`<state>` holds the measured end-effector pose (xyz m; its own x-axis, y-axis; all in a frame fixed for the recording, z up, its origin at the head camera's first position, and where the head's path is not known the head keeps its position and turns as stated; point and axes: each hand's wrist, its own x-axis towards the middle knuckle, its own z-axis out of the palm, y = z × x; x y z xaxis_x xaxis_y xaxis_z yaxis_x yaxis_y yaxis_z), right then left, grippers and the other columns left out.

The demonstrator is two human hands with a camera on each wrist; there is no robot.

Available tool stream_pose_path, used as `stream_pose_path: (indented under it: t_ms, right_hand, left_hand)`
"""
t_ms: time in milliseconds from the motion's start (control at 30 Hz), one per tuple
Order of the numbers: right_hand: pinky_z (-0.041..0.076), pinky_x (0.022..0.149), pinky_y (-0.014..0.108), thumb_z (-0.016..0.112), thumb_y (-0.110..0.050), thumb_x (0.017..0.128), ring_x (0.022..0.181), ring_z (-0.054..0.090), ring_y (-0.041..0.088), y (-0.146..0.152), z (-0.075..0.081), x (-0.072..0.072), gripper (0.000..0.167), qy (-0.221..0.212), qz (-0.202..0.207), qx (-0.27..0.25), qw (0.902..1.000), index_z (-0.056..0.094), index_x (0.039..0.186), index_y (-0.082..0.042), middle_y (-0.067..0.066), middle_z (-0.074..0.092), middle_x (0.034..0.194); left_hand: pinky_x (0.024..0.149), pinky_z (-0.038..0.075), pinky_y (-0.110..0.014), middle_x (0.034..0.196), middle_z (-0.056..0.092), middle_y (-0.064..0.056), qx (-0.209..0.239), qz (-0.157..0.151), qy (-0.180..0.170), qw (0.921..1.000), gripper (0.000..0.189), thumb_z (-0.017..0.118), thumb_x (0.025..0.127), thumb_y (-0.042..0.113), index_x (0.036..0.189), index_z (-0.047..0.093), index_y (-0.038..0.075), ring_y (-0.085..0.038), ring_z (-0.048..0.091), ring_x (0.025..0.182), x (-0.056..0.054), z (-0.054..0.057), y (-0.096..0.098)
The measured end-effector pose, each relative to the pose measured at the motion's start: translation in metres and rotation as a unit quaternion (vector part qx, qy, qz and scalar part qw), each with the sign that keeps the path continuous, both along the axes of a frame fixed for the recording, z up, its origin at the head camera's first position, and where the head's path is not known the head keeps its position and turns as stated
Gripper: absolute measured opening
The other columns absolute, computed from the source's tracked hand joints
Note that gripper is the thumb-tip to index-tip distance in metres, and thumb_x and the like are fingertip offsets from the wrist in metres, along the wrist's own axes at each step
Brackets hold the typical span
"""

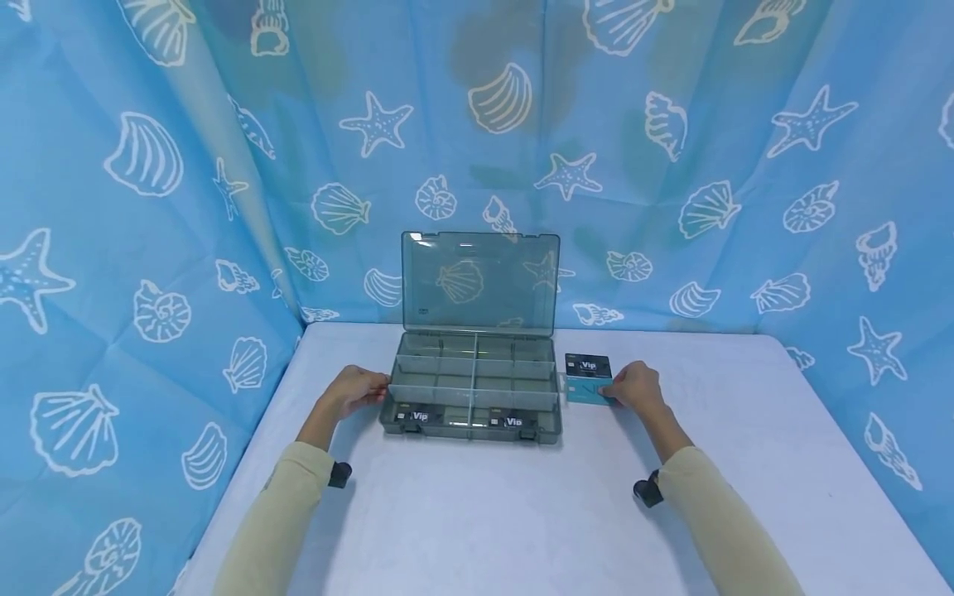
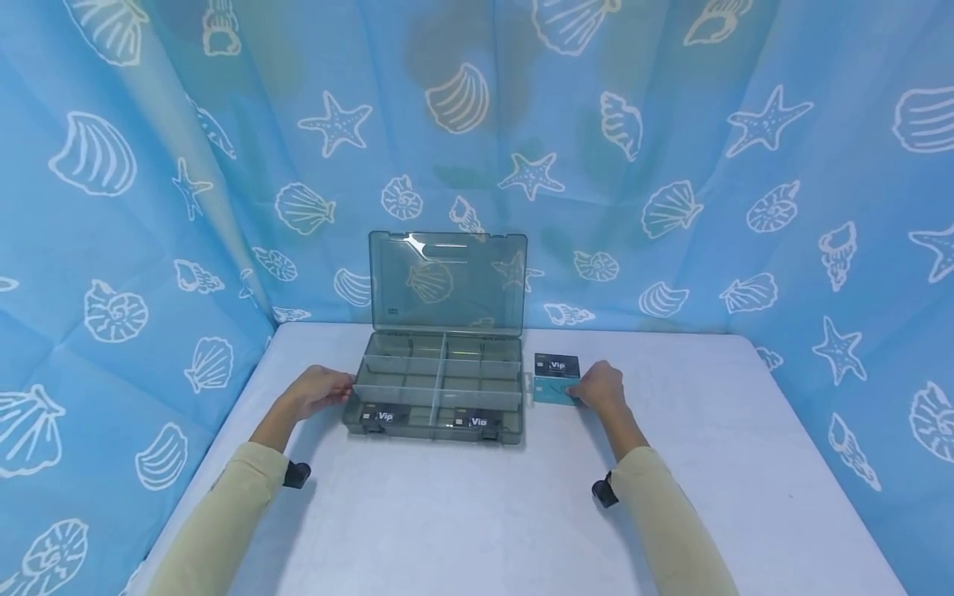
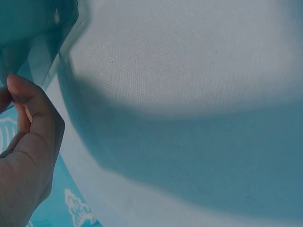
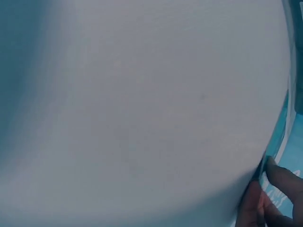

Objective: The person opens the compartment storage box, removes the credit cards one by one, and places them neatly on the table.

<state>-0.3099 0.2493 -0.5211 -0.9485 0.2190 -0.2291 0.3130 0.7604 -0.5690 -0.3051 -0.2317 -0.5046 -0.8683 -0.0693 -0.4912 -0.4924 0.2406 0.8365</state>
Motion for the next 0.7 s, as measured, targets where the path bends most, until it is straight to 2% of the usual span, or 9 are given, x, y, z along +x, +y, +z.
stream_pose_path:
  t_ms: [200,333,533,700]
  right_hand:
    - [0.051,0.062,0.031,0.079,-0.018,0.08,0.074,0.059,0.024,0.004,-0.007,0.0017,0.031,0.018,0.008,0.004,0.9998,0.062,0.093,0.005,0.016,0.062,0.086]
    - [0.051,0.064,0.033,0.08,-0.017,0.079,0.077,0.058,0.026,0.0053,-0.007,0.0029,0.03,0.025,0.003,0.016,0.9996,0.062,0.091,0.005,0.016,0.062,0.086]
    - [0.052,0.064,0.033,0.08,-0.018,0.079,0.077,0.06,0.026,-0.0005,-0.0036,0.0029,0.031,0.026,0.01,0.011,0.9996,0.062,0.091,0.005,0.016,0.061,0.086]
    - [0.052,0.064,0.032,0.08,-0.019,0.08,0.072,0.06,0.024,0.0024,-0.0038,0.0059,0.032,0.018,-0.016,0.005,0.9997,0.062,0.091,0.004,0.015,0.061,0.083]
  left_hand:
    - [0.081,0.055,-0.03,0.1,0.06,-0.013,-0.007,-0.001,-0.003,1.0,0.034,0.057,0.096,0.01,0.123,0.056,-0.01,-0.018,0.061,0.085,0.0019,0.0001,0.0019]
    - [0.082,0.055,-0.031,0.101,0.06,-0.013,-0.005,-0.007,-0.007,0.9999,0.035,0.057,0.097,0.011,0.124,0.055,-0.01,-0.018,0.061,0.085,0.0022,0.0001,0.0026]
    - [0.08,0.055,-0.029,0.098,0.061,-0.011,-0.007,0.002,-0.002,1.0,0.034,0.057,0.097,0.012,0.124,0.055,-0.01,-0.017,0.061,0.083,0.0022,0.001,-0.002]
    - [0.077,0.056,-0.027,0.097,0.062,-0.011,0.006,-0.009,0.0,0.9999,0.035,0.058,0.097,0.012,0.124,0.054,-0.011,-0.017,0.062,0.084,0.0014,0.0005,0.0002]
